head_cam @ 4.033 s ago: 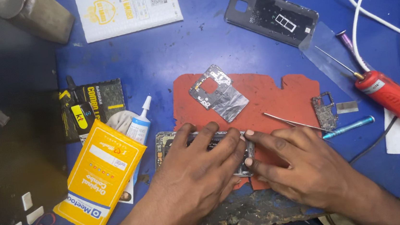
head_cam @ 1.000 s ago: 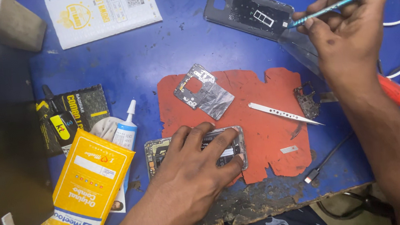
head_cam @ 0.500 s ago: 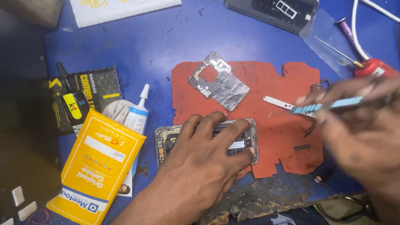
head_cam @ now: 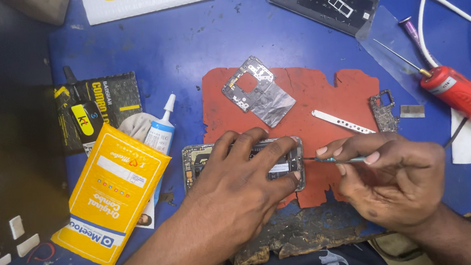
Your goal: The person uses tweezers and a screwdriver to remove and reposition small components inside a disassembled smartphone. They handle a metal bracket and a camera module, placing them on the workbench and then reattaching them to the phone chassis.
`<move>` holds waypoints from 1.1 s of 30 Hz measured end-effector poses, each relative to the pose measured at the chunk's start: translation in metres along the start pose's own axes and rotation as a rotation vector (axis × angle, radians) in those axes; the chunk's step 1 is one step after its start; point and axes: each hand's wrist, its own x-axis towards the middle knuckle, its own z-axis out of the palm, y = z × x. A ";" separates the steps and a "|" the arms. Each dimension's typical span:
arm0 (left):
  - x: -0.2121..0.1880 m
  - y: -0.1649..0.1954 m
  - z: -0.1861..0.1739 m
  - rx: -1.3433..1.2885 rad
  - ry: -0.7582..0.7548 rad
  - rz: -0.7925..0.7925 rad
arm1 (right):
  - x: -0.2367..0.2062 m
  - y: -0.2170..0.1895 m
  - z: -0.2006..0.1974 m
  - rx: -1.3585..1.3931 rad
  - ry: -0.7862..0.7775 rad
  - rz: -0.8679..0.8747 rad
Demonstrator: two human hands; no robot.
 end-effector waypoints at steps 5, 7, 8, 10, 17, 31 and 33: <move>0.001 0.000 -0.001 0.007 -0.011 0.002 | -0.001 0.001 -0.001 -0.041 -0.013 -0.014; 0.001 0.000 -0.002 0.010 -0.019 0.003 | -0.002 0.002 0.000 0.002 -0.021 0.005; 0.001 0.000 -0.002 0.013 -0.018 0.005 | -0.003 0.002 0.000 0.024 -0.024 0.014; 0.001 -0.001 -0.001 0.019 -0.017 0.008 | -0.002 0.002 0.002 0.035 -0.016 0.027; 0.000 0.002 -0.002 0.016 -0.024 0.011 | 0.024 -0.023 -0.012 -0.472 -0.281 -0.070; -0.004 0.009 -0.014 -0.019 0.006 0.029 | 0.063 -0.062 -0.002 -0.702 -0.536 0.355; -0.005 0.010 -0.014 -0.017 -0.010 0.025 | 0.062 -0.064 -0.001 -0.749 -0.519 0.349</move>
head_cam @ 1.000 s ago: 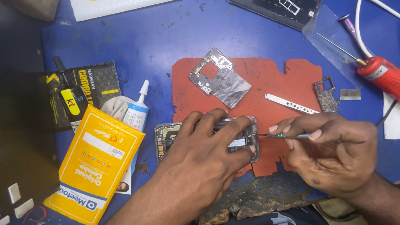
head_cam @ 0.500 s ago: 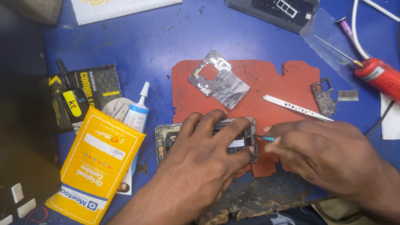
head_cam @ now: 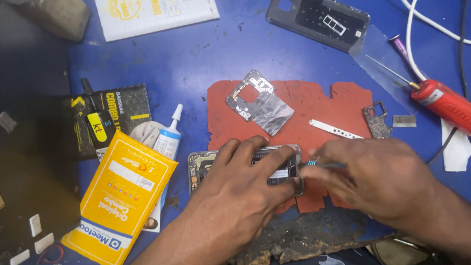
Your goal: The person uses tweezers and a screwdriver to remove and reposition small components inside a disassembled smartphone. They handle a metal bracket and a camera module, placing them on the workbench and then reattaching them to the phone chassis.
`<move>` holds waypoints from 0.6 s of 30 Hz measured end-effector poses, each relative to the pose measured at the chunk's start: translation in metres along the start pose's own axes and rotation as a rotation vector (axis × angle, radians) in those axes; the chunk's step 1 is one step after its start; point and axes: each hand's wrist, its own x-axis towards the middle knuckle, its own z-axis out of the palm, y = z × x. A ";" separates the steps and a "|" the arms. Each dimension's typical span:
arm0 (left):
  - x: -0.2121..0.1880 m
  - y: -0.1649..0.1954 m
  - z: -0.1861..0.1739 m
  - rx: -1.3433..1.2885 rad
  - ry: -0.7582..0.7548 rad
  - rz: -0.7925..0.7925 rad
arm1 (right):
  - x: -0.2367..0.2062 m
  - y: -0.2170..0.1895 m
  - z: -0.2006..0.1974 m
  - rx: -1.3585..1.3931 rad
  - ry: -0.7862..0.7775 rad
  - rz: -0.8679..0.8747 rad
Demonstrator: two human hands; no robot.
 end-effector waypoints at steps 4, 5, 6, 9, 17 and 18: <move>0.000 0.002 -0.005 0.034 -0.015 0.006 | -0.004 -0.002 -0.002 0.201 0.134 -0.163; 0.002 0.003 -0.006 0.028 0.001 0.004 | -0.005 -0.001 -0.003 0.194 0.071 -0.026; 0.004 0.005 -0.006 0.022 0.018 0.005 | -0.006 0.000 -0.004 0.151 0.013 0.022; 0.009 0.006 -0.007 0.026 0.008 0.012 | -0.008 0.007 -0.009 0.141 0.038 -0.096; 0.017 0.011 -0.003 0.024 -0.003 0.002 | -0.018 0.021 -0.014 0.327 0.236 -0.545; 0.017 0.012 -0.003 0.020 -0.004 -0.001 | -0.017 0.021 -0.013 0.284 0.210 -0.435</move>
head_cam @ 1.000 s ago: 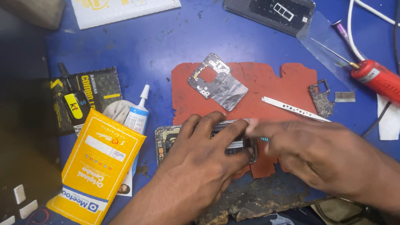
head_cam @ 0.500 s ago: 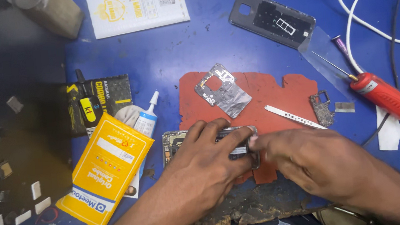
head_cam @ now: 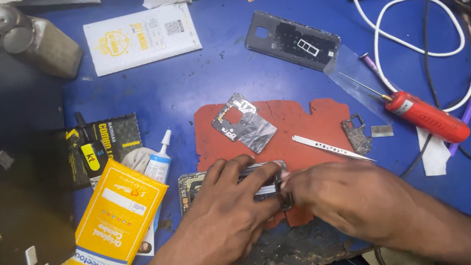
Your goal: The person uses tweezers and a screwdriver to remove and reposition small components inside a disassembled smartphone. They handle a metal bracket and a camera module, placing them on the workbench and then reattaching them to the phone chassis.
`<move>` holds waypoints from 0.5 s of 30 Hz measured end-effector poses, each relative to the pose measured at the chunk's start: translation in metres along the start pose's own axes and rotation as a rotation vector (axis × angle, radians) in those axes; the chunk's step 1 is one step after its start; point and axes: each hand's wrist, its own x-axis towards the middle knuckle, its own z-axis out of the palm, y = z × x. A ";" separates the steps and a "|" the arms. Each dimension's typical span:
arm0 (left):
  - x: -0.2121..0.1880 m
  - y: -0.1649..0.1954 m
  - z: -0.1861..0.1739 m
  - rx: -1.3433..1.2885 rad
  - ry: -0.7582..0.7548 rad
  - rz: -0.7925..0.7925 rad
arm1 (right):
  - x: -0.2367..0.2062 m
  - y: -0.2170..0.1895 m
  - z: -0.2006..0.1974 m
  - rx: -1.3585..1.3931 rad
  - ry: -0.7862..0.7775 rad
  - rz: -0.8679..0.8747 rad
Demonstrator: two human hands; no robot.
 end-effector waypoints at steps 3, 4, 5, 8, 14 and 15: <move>0.002 0.002 0.002 0.007 0.007 0.006 | 0.002 0.000 0.000 -0.111 -0.073 0.198; 0.003 0.002 0.002 0.014 0.011 0.007 | 0.004 0.000 0.000 -0.119 -0.111 0.177; 0.003 0.001 0.001 0.017 0.021 0.016 | 0.006 -0.001 0.000 -0.126 -0.152 0.148; 0.000 0.002 0.002 0.002 0.031 0.014 | 0.009 -0.008 0.000 -0.125 -0.144 0.186; -0.007 0.000 0.000 0.026 0.021 0.006 | 0.015 -0.012 -0.004 0.048 -0.136 0.124; -0.006 0.000 0.002 0.018 0.024 -0.001 | 0.015 -0.011 -0.003 -0.016 -0.218 0.305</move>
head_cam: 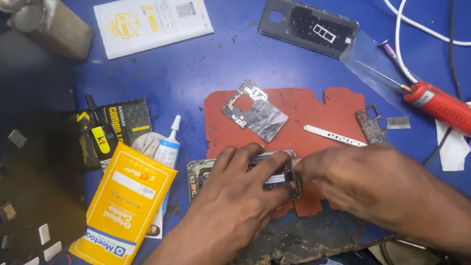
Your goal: The person uses tweezers and a screwdriver to remove and reposition small components inside a disassembled smartphone. They handle a metal bracket and a camera module, placing them on the workbench and then reattaching them to the phone chassis.
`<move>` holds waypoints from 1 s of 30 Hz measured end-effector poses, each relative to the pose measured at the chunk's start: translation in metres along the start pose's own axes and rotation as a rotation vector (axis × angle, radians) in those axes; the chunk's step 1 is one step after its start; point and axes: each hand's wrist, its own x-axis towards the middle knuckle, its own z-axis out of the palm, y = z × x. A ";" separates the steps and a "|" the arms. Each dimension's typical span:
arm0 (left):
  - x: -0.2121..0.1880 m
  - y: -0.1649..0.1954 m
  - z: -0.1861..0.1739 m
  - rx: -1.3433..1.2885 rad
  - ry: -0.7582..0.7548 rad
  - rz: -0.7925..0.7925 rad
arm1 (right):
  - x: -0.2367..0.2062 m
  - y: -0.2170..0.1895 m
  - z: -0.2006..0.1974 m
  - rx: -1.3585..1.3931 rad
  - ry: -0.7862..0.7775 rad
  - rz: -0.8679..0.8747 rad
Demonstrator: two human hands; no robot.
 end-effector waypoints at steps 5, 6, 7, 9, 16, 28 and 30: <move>0.002 -0.002 0.002 -0.009 -0.013 -0.009 | 0.001 0.006 0.006 -0.064 0.117 -0.276; 0.001 -0.002 0.002 -0.014 -0.010 -0.014 | 0.000 0.006 0.007 -0.009 0.086 -0.162; 0.001 -0.002 0.003 -0.019 -0.009 -0.013 | -0.002 0.005 0.008 0.043 0.059 -0.043; 0.001 -0.001 0.003 -0.017 -0.011 -0.015 | -0.003 0.003 0.009 0.041 0.110 -0.004; 0.001 -0.002 0.004 0.000 -0.008 -0.015 | 0.001 -0.002 0.010 -0.062 0.190 -0.186; 0.001 -0.003 0.007 0.023 0.019 0.031 | 0.000 0.007 0.000 0.083 0.268 -0.020; 0.001 -0.005 0.007 0.055 0.005 0.041 | 0.007 0.025 -0.010 0.279 0.455 -0.021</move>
